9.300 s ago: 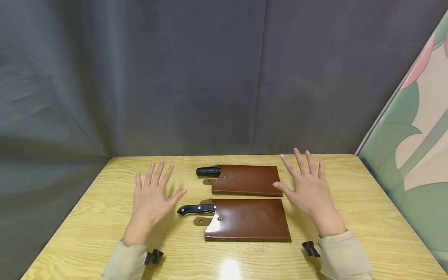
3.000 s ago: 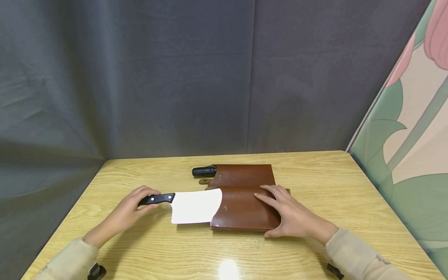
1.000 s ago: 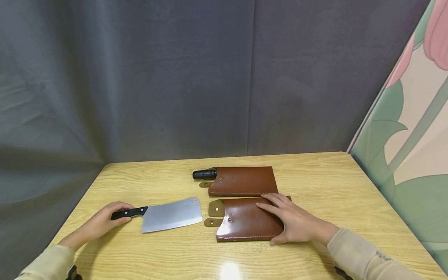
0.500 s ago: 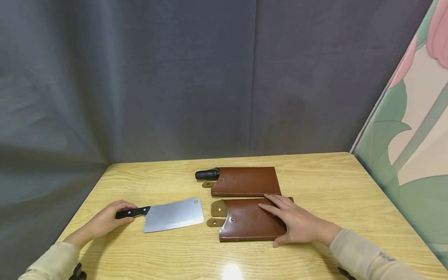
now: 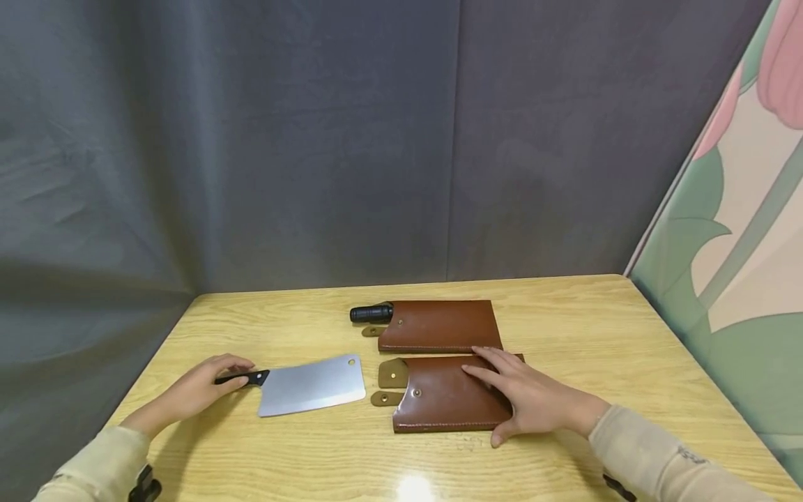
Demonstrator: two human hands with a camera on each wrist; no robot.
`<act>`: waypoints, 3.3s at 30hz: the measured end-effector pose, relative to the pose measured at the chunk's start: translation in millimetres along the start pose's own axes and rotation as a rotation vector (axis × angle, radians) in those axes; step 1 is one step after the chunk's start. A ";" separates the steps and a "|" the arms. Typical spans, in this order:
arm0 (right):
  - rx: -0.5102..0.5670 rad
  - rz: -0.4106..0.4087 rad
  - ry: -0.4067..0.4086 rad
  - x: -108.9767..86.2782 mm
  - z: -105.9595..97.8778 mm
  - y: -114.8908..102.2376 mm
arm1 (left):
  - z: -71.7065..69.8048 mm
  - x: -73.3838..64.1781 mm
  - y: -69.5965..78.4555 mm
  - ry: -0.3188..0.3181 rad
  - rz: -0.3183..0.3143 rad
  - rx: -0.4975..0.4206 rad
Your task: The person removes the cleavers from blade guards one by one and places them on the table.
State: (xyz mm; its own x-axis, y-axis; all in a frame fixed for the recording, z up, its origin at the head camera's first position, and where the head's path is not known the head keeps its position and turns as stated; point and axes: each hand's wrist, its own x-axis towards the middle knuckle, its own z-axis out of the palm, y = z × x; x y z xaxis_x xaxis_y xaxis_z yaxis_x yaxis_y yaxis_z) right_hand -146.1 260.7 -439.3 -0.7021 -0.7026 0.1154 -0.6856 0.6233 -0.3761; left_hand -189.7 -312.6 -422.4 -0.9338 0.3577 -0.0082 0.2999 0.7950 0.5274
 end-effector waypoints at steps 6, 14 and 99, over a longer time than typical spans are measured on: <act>-0.051 0.015 0.036 3.7 -8.9 -7.9 | 1.6 7.1 9.6 -0.023 0.020 -0.058; -0.062 0.040 0.076 16.2 -20.8 -10.3 | 18.4 24.5 25.4 -0.009 0.046 -0.087; -0.032 0.260 -0.024 120.4 -8.7 51.7 | 65.0 145.2 110.7 0.081 0.107 -0.017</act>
State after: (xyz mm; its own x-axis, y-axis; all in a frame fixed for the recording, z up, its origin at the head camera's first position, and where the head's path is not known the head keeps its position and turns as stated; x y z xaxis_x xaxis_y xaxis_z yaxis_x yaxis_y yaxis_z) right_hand -267.8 211.3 -436.9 -0.8510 -0.5251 -0.0036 -0.4886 0.7943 -0.3609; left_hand -279.4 -140.8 -420.4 -0.9096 0.3986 0.1176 0.3961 0.7457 0.5357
